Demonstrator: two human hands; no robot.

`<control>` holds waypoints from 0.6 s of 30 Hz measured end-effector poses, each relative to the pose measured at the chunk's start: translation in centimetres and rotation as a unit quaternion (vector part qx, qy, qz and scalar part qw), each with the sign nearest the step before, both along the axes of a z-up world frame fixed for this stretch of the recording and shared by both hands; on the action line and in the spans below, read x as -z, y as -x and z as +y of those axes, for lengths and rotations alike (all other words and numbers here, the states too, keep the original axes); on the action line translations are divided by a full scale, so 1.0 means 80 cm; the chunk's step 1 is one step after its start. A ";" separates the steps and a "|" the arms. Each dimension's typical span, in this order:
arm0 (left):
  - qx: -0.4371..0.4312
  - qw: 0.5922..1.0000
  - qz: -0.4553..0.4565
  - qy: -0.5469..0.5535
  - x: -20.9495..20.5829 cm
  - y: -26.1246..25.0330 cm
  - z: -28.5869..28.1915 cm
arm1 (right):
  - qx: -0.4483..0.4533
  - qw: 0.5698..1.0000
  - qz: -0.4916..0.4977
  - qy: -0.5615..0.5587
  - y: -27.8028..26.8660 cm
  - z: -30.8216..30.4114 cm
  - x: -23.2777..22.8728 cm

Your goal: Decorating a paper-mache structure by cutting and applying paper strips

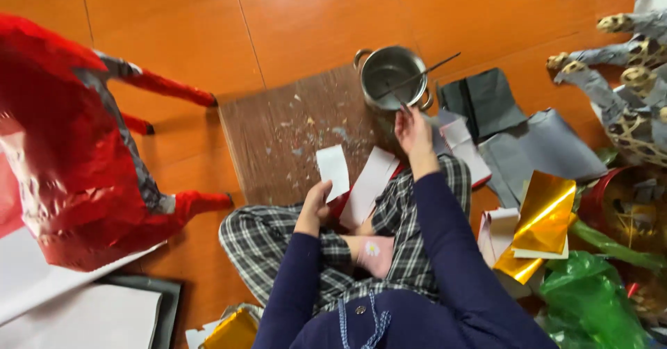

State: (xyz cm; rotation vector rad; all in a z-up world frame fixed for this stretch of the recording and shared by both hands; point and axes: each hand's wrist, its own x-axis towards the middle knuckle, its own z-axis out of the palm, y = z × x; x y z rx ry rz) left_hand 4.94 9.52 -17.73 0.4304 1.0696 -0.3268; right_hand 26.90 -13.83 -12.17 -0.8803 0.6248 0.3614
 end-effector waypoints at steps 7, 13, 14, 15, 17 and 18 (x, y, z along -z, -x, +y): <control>0.037 0.996 -0.074 0.014 -0.071 0.048 -0.007 | -0.345 0.862 -0.314 0.198 0.195 0.040 -0.105; 0.133 0.975 -0.158 -0.078 -0.163 0.066 0.017 | -0.335 0.755 -0.505 0.251 0.213 0.047 -0.146; 0.299 0.852 -0.157 -0.401 -0.152 0.060 0.048 | -0.323 0.766 -0.496 0.251 0.204 0.040 -0.151; 0.427 0.605 -0.115 -0.662 -0.140 0.059 0.083 | -0.311 0.777 -0.487 0.250 0.196 0.037 -0.156; 0.364 0.415 -0.055 -0.832 -0.137 0.058 0.152 | -0.313 0.794 -0.473 0.220 0.188 0.027 -0.119; 0.309 0.176 0.002 -0.935 -0.132 0.070 0.183 | -0.290 0.823 -0.446 0.202 0.187 0.017 -0.098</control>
